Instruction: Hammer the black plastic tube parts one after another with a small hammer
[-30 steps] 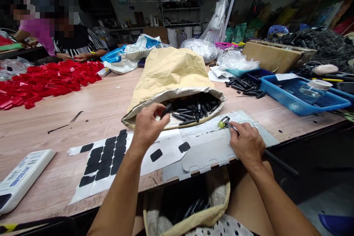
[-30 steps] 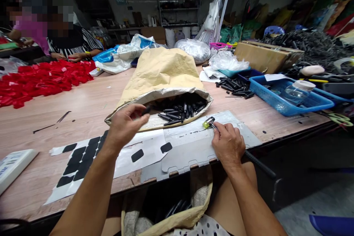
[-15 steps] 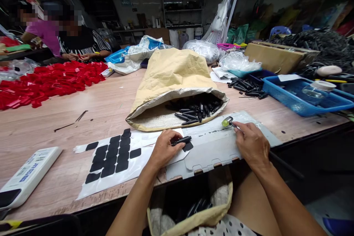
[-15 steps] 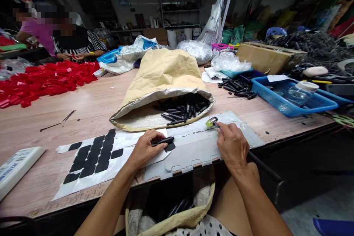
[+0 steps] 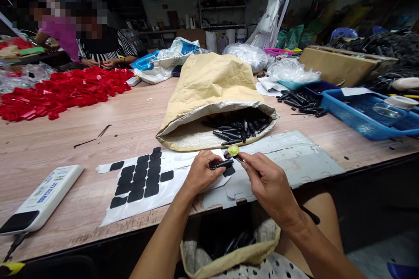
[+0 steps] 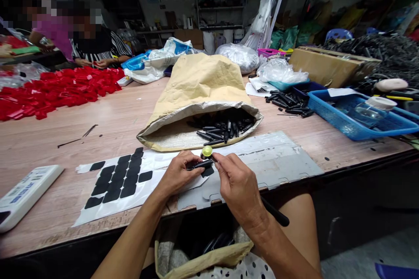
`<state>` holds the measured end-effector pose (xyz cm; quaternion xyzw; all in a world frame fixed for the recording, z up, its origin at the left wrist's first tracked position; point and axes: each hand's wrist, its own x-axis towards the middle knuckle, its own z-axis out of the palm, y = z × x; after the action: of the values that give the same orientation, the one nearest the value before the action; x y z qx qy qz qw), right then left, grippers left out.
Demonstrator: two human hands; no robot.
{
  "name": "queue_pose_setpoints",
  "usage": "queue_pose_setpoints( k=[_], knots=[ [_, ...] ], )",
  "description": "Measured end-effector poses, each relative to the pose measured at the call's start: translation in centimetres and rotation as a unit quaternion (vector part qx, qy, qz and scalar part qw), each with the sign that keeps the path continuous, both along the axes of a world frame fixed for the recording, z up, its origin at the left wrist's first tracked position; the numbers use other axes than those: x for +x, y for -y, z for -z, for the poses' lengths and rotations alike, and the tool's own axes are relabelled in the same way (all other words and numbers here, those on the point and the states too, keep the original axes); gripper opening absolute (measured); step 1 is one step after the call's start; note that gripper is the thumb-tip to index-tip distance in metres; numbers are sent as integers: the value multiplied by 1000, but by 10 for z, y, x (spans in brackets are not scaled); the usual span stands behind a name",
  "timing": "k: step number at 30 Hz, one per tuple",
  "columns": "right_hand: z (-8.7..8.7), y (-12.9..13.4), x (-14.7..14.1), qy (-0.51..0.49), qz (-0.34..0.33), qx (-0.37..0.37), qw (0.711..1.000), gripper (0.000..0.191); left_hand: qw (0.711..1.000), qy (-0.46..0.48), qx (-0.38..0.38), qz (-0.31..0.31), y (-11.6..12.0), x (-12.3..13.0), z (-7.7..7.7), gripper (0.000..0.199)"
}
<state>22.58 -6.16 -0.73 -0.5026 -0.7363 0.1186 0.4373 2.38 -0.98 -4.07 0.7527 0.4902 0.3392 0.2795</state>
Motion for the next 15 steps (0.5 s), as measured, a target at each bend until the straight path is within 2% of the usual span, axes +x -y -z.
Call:
queue_pose_setpoints(
  k=[4,8,13,15],
  knots=[
    [9,5,-11,37,2,27,999,42,1000,-4,9,1,0,0,0,5],
    [15,5,-10,111,18,-15,994,44,1000,-3,3,1,1,1,-3,4],
    [3,0,-2,33,47,28,998,37,1000,1,-3,-1,0,0,-3,10],
    [4,0,-1,36,52,32,997,37,1000,1,-2,-3,0,0,-2,10]
  ],
)
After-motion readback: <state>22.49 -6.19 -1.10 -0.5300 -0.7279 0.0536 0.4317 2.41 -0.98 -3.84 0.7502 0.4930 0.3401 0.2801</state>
